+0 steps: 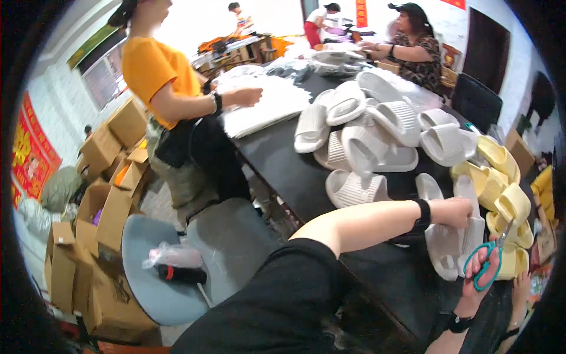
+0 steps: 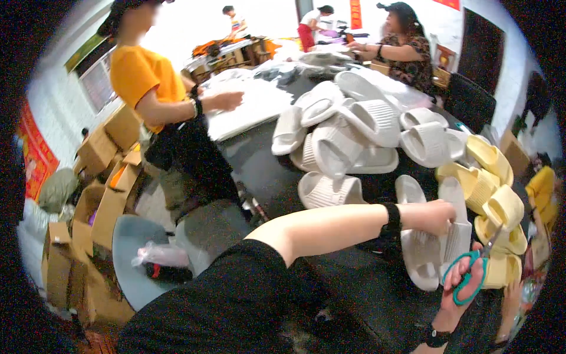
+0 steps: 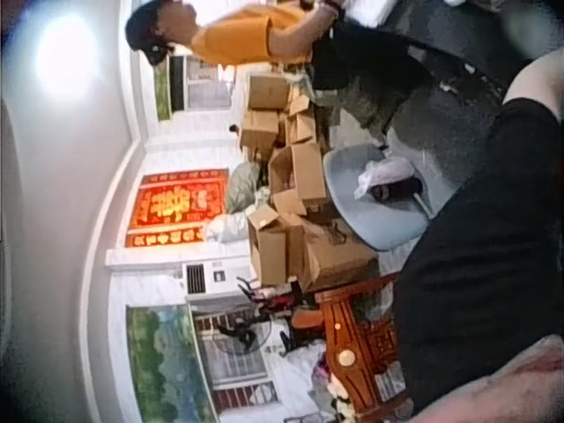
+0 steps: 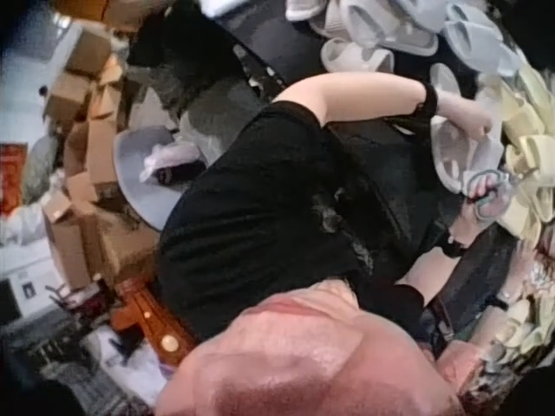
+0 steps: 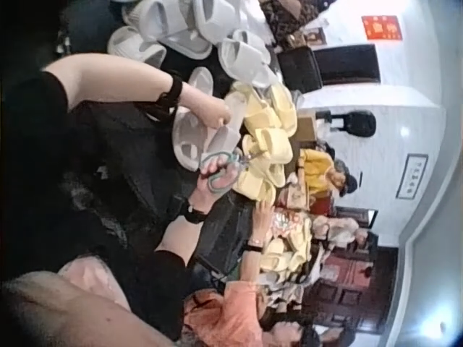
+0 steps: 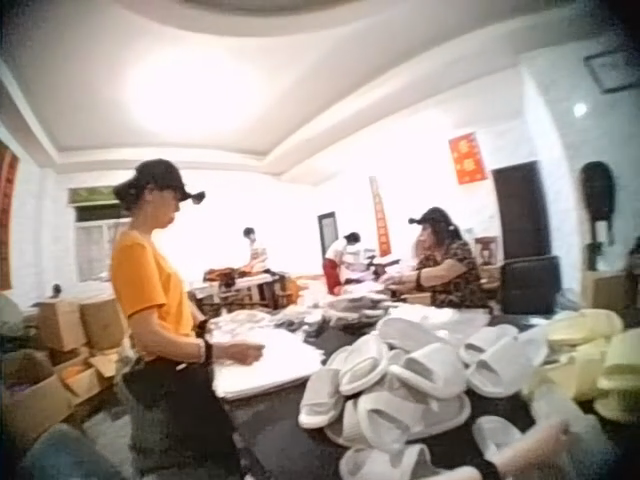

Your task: Trimming excess material and loose threads from manufactured sandals using scissors.

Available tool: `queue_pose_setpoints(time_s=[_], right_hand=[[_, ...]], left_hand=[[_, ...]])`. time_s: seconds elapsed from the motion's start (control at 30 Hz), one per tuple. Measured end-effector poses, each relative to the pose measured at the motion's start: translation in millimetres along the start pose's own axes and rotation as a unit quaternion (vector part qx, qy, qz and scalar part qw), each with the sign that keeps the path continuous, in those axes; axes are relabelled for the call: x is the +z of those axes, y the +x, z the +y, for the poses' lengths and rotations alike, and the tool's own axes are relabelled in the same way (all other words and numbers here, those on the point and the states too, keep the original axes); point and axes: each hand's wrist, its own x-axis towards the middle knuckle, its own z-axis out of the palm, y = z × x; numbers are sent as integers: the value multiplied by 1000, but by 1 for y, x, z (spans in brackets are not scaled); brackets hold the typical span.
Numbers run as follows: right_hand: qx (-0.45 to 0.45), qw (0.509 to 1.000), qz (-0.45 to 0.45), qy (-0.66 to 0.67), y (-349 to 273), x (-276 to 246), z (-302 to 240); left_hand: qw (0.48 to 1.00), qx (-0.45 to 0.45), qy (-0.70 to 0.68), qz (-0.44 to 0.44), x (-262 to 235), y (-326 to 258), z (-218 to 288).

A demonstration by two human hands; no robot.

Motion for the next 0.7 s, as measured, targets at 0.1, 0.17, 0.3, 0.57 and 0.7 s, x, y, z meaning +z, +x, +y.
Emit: queue_pose_setpoints(time_s=[0.1,0.17,0.3,0.57,0.7], right_hand=[[10,1000,-8,-11,2,4,3],[24,1000,-5,2,-1,8,1],[13,1000,-24,-6,-7,20,-5],[-32,999,0,1,-6,0,-21],[-93,993,-33,61,-5,5,-41]], left_hand=[[995,-59,35,-77,-11,-6,12],[993,-56,43,-93,-7,-3,11],[989,-59,33,-135,-10,5,7],[968,-187,-81,-149,0,17,41],[971,-182,-146,-44,-21,12,57]])
